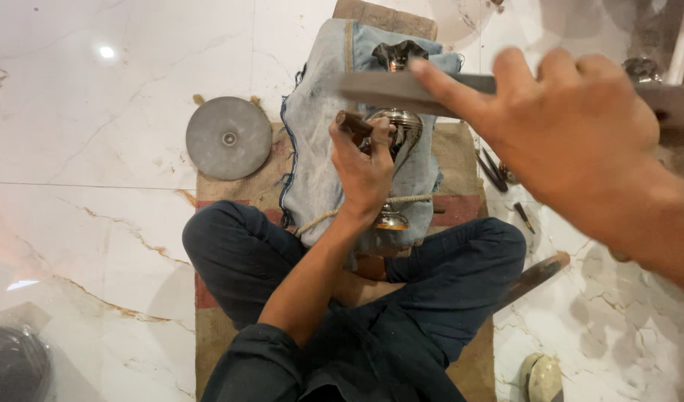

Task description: The person sits cross-legged on the floor and repeatedly hammers a metal vase with a chisel and hammer. They occasionally rotate the vase and use pliers to adjust the chisel position before continuing to strike the surface.

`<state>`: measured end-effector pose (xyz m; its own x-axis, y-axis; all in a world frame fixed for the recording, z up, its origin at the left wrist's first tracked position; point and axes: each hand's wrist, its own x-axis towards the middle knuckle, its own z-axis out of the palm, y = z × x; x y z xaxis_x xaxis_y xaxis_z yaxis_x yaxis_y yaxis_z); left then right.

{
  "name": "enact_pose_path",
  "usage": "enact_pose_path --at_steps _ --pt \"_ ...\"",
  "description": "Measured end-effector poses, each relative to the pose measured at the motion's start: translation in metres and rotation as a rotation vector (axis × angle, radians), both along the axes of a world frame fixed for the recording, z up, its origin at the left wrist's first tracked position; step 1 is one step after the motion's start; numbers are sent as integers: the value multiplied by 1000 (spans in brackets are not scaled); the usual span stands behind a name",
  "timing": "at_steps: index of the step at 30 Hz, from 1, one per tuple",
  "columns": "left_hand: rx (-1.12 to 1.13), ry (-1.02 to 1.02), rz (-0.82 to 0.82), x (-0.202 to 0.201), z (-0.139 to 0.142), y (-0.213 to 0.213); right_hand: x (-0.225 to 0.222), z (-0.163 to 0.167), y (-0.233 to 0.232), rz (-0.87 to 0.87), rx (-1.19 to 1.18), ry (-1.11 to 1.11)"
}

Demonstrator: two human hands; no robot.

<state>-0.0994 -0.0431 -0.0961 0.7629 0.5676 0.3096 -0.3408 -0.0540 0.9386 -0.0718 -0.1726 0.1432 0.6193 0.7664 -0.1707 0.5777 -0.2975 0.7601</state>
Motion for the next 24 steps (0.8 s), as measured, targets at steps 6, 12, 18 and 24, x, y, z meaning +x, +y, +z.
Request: enact_pose_path --at_steps 6,12,18,24 --pt "147 -63 2 0 3 5 -9 31 28 54 -134 11" --pt "214 -25 -64 3 10 19 -6 33 15 -2 102 58" --pt "95 10 -230 6 15 30 -6 25 -2 -73 228 60" --pt "318 9 -218 4 20 36 6 21 -5 11 691 296"
